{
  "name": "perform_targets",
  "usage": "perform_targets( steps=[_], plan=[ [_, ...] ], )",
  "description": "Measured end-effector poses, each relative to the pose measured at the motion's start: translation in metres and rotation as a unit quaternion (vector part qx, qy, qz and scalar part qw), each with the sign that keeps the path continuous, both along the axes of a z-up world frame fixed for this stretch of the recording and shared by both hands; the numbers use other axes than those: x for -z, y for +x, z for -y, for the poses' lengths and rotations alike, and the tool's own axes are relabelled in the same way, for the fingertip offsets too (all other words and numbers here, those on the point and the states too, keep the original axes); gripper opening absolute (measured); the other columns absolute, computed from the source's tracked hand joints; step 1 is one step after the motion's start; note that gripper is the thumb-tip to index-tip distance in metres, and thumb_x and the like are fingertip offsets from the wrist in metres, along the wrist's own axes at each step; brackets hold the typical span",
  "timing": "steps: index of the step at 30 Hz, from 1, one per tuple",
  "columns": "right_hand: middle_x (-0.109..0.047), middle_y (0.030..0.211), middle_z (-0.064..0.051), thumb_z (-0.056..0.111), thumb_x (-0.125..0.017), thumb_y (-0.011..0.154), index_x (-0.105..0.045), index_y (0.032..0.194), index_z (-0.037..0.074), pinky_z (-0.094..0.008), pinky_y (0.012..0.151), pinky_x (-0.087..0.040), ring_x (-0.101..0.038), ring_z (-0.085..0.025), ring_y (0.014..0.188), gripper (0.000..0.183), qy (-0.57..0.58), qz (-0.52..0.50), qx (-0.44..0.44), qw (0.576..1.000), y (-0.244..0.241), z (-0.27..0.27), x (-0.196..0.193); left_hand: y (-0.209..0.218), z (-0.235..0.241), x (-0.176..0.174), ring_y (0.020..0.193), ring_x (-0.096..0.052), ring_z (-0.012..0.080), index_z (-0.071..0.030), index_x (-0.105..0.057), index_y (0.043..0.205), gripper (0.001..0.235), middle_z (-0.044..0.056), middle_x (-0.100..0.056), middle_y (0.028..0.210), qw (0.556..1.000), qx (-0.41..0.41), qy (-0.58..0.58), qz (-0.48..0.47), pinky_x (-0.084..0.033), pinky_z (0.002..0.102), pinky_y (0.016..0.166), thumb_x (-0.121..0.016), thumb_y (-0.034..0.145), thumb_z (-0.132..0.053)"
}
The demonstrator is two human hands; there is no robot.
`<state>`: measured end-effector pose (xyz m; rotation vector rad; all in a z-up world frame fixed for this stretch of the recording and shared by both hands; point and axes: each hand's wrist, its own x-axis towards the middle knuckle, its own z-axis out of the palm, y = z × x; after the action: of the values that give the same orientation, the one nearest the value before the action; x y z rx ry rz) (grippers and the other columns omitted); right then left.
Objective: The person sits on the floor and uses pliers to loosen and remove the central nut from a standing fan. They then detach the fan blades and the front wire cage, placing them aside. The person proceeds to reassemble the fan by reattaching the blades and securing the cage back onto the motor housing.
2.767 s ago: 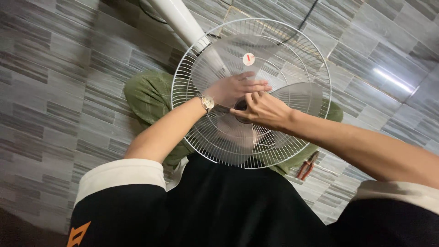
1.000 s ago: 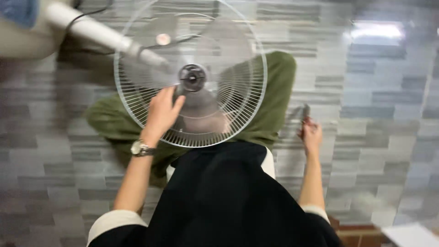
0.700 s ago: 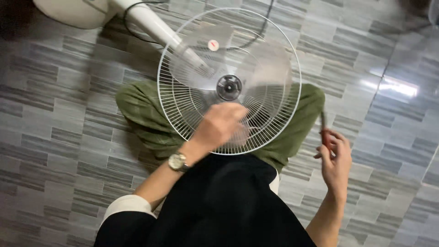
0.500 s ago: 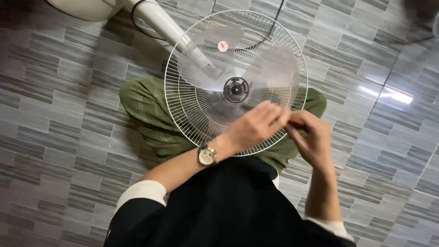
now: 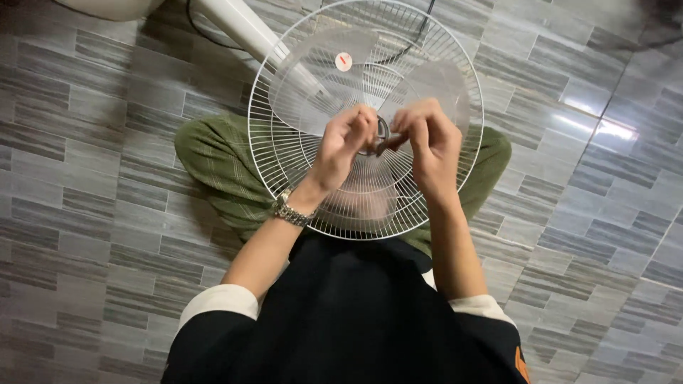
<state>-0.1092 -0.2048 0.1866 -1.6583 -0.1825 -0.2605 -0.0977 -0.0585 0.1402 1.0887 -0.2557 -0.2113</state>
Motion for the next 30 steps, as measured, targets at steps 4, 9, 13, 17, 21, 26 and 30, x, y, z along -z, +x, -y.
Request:
perform_targets(
  steps=[4, 9, 13, 17, 21, 26, 30],
  plan=[
    [-0.034, 0.060, -0.004, 0.024, -0.044, 0.112, -0.041, 0.066, 0.009, -0.030, 0.058, -0.035, -0.032, -0.017, 0.058, 0.048, 0.252, -0.043, -0.038, 0.966, 0.006, -0.006, 0.044, 0.010, 0.006, 0.003, 0.058, -0.027, 0.0038, -0.017, -0.037, 0.060, 0.058, -0.006, -0.030, 0.061, 0.999, -0.016, -0.017, -0.041, -0.024, 0.021, 0.056, -0.040, 0.109, -0.048],
    [-0.015, 0.058, 0.003, 0.015, -0.054, 0.102, -0.028, 0.060, 0.014, -0.031, 0.051, -0.018, -0.013, -0.013, 0.055, 0.050, 0.324, -0.054, -0.030, 0.944, 0.005, -0.015, 0.047, 0.012, 0.009, 0.000, 0.053, -0.025, 0.0041, -0.015, -0.035, 0.054, 0.052, -0.005, -0.029, 0.054, 0.997, -0.044, -0.020, -0.056, -0.021, 0.023, 0.049, -0.053, 0.099, -0.034],
    [-0.013, 0.053, 0.003, 0.015, -0.057, 0.096, -0.025, 0.057, 0.017, -0.032, 0.051, -0.016, -0.010, -0.014, 0.050, 0.051, 0.363, -0.039, -0.041, 0.930, 0.001, -0.014, 0.056, 0.007, 0.008, -0.006, 0.052, -0.023, 0.0031, -0.018, -0.035, 0.052, 0.047, -0.007, -0.026, 0.052, 0.994, -0.057, -0.045, -0.076, -0.020, 0.021, 0.048, -0.060, 0.090, -0.026],
    [-0.013, 0.050, 0.003, 0.018, -0.056, 0.095, -0.027, 0.055, 0.017, -0.033, 0.050, -0.016, -0.011, -0.014, 0.048, 0.050, 0.383, -0.042, -0.033, 0.922, 0.000, -0.012, 0.049, 0.008, 0.011, -0.009, 0.054, -0.021, 0.0023, -0.016, -0.035, 0.052, 0.043, -0.009, -0.022, 0.056, 0.996, -0.052, -0.038, -0.065, -0.019, 0.021, 0.046, -0.060, 0.086, -0.024],
    [-0.014, 0.047, 0.004, 0.021, -0.056, 0.093, -0.025, 0.053, 0.019, -0.032, 0.048, -0.014, -0.010, -0.013, 0.046, 0.051, 0.364, -0.028, -0.043, 0.930, 0.001, -0.011, 0.044, 0.011, 0.009, -0.007, 0.054, -0.020, 0.0019, -0.017, -0.034, 0.050, 0.044, -0.010, -0.023, 0.053, 0.999, -0.027, -0.010, -0.042, -0.017, 0.020, 0.046, -0.058, 0.087, -0.026],
    [-0.013, 0.047, 0.005, 0.018, -0.055, 0.095, -0.027, 0.052, 0.019, -0.030, 0.048, -0.014, -0.010, -0.012, 0.046, 0.051, 0.353, -0.034, -0.031, 0.935, 0.000, -0.012, 0.061, 0.011, 0.005, 0.000, 0.054, -0.021, 0.0031, -0.019, -0.033, 0.051, 0.044, -0.009, -0.025, 0.050, 0.999, -0.016, 0.033, -0.026, -0.017, 0.021, 0.047, -0.055, 0.089, -0.028],
    [-0.013, 0.048, 0.004, 0.015, -0.056, 0.097, -0.027, 0.054, 0.019, -0.031, 0.048, -0.016, -0.011, -0.013, 0.045, 0.052, 0.360, -0.027, -0.017, 0.933, -0.001, -0.014, 0.072, 0.011, 0.007, 0.008, 0.052, -0.022, 0.0039, -0.018, -0.034, 0.050, 0.046, -0.008, -0.026, 0.049, 0.998, -0.030, 0.044, -0.017, -0.019, 0.022, 0.047, -0.054, 0.090, -0.029]
  ],
)
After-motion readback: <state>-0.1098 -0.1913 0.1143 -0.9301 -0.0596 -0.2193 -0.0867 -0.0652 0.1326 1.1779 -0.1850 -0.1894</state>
